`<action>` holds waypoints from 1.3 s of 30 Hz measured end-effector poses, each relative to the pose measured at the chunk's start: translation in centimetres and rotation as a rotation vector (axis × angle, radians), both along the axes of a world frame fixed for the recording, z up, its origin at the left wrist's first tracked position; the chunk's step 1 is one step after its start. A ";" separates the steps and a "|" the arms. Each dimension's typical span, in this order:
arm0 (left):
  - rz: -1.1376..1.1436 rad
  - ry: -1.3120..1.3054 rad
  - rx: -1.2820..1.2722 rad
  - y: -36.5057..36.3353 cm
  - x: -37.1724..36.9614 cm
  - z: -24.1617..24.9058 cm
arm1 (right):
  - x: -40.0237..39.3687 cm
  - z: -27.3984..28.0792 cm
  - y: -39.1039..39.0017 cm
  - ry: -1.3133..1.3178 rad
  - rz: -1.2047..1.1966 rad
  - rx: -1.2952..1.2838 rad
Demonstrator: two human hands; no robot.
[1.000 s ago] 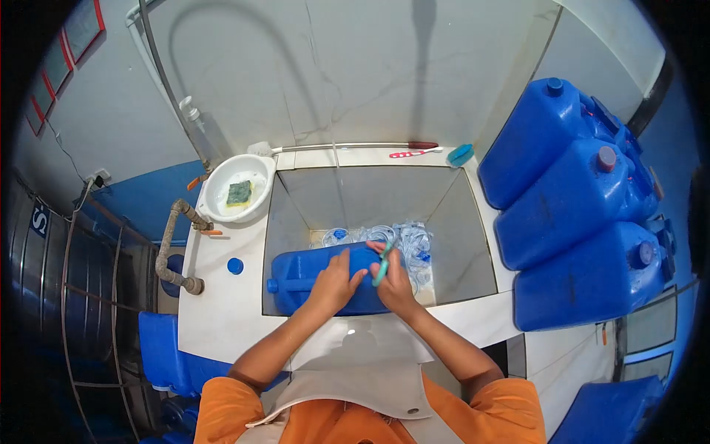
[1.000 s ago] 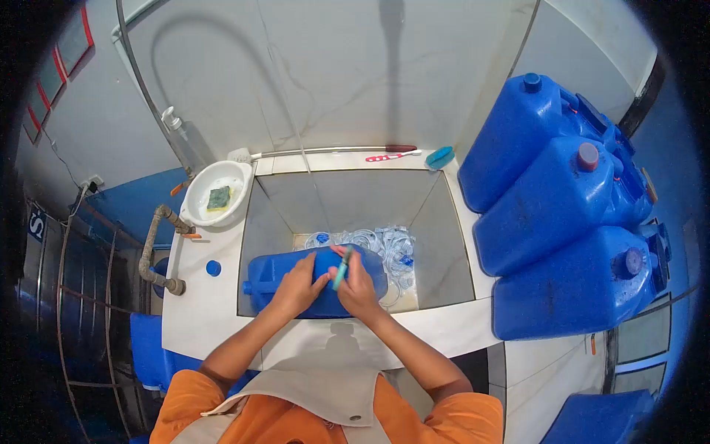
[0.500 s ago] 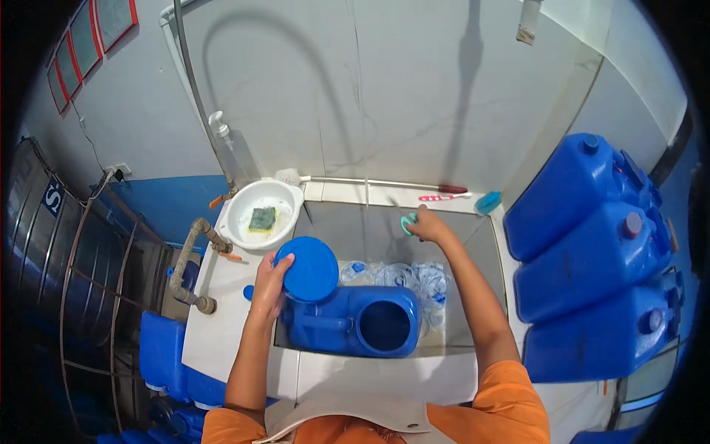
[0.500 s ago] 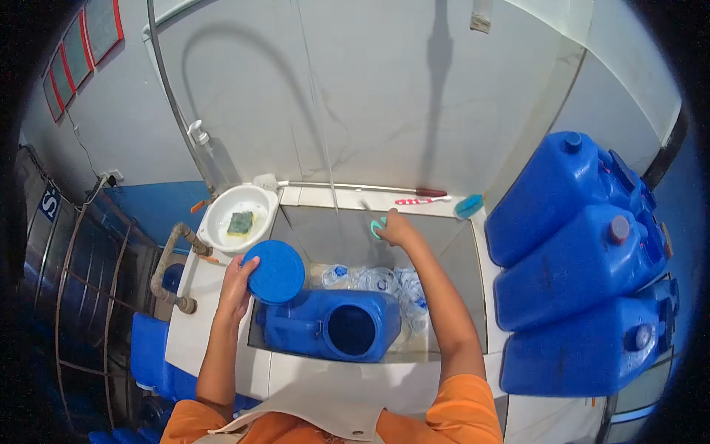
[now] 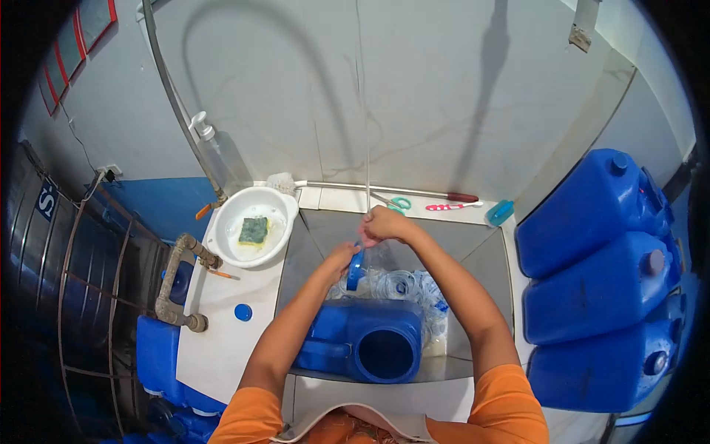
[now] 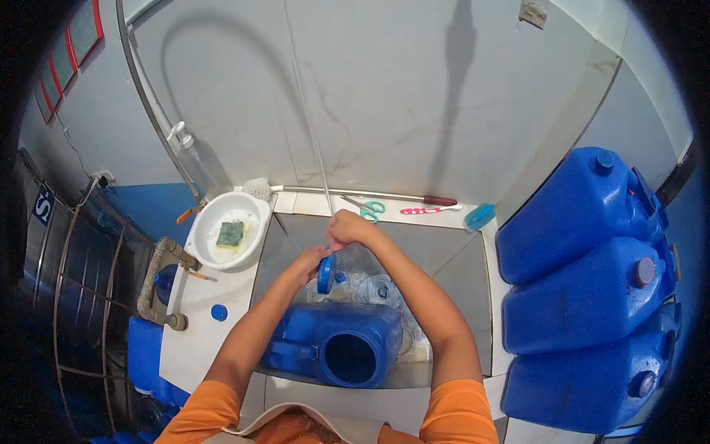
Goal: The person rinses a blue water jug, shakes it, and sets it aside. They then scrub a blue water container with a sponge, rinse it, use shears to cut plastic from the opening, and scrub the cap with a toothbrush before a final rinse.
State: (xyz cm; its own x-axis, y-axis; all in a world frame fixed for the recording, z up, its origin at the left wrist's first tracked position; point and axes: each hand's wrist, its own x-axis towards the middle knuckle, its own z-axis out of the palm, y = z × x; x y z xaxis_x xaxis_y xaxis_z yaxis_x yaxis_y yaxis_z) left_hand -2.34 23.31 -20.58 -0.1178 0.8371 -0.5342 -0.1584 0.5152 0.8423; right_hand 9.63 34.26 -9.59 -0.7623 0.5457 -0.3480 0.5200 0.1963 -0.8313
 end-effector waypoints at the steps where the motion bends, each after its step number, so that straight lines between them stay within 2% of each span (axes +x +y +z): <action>1: -0.005 -0.009 -0.004 1.3 -0.1 -0.9 | -0.3 -0.2 -0.1 -0.009 -0.005 -0.004; 3: 0.048 -0.364 -0.057 3.6 -0.2 -2.1 | -0.9 -0.3 0.3 -0.013 0.043 0.090; 5: 0.037 -0.383 -0.025 5.0 -0.7 -2.6 | -0.7 2.2 -0.4 0.033 0.067 0.106; 6: 0.030 -0.394 0.010 5.5 -0.9 -2.5 | -0.7 3.0 -0.8 0.067 -0.051 -0.029; 7: 0.030 -0.396 0.008 5.7 -0.8 -1.5 | -0.7 3.3 -0.8 0.103 -0.169 -0.166; 9: -0.050 -0.355 0.141 5.5 -0.6 0.9 | -0.9 4.3 -0.8 0.070 -0.130 -0.084; 11: -0.001 -0.301 0.136 4.4 0.5 3.8 | -0.9 5.7 -1.4 0.044 -0.051 0.071; 13: 0.050 -0.251 0.136 4.3 0.3 4.4 | -1.6 5.7 -0.9 0.051 -0.055 0.059; 16: -0.029 -0.234 0.149 4.8 -0.4 4.9 | -2.1 6.2 -0.7 0.068 -0.063 0.111; 18: 0.043 -0.129 0.149 5.0 -0.5 5.2 | -2.2 6.6 -0.9 0.172 -0.147 -0.132; 22: -0.036 -0.192 0.235 4.6 -1.2 6.6 | -2.2 7.5 -1.1 0.214 -0.130 -0.187; 24: -0.020 0.045 0.254 4.1 -0.7 7.7 | -2.2 7.7 -1.0 0.163 -0.112 0.008; 25: -0.019 0.045 0.254 3.1 -0.4 8.9 | -2.3 7.4 -0.7 0.163 -0.111 0.008; 27: -0.194 0.544 0.431 0.9 0.1 10.0 | -2.4 7.3 -0.4 0.147 -0.102 0.056; 28: -0.193 0.543 0.432 0.3 0.2 9.4 | -2.1 7.5 -0.5 0.146 -0.101 0.057; 30: -0.368 1.185 0.603 -1.3 0.5 8.2 | -1.7 8.0 -1.0 0.178 -0.137 -0.019; 31: -0.371 1.186 0.603 -2.4 0.5 7.7 | -1.7 8.0 -1.0 0.179 -0.139 -0.020; 33: -0.322 1.492 1.083 -4.4 0.6 6.9 | -1.7 8.0 -0.4 0.042 -0.111 0.171; 37: -0.231 1.599 1.053 -6.7 0.6 6.7 | -2.0 7.5 -0.3 0.025 -0.092 0.215; 39: -0.354 1.601 1.172 -7.0 1.1 6.9 | -2.1 7.4 -0.7 0.064 -0.122 0.102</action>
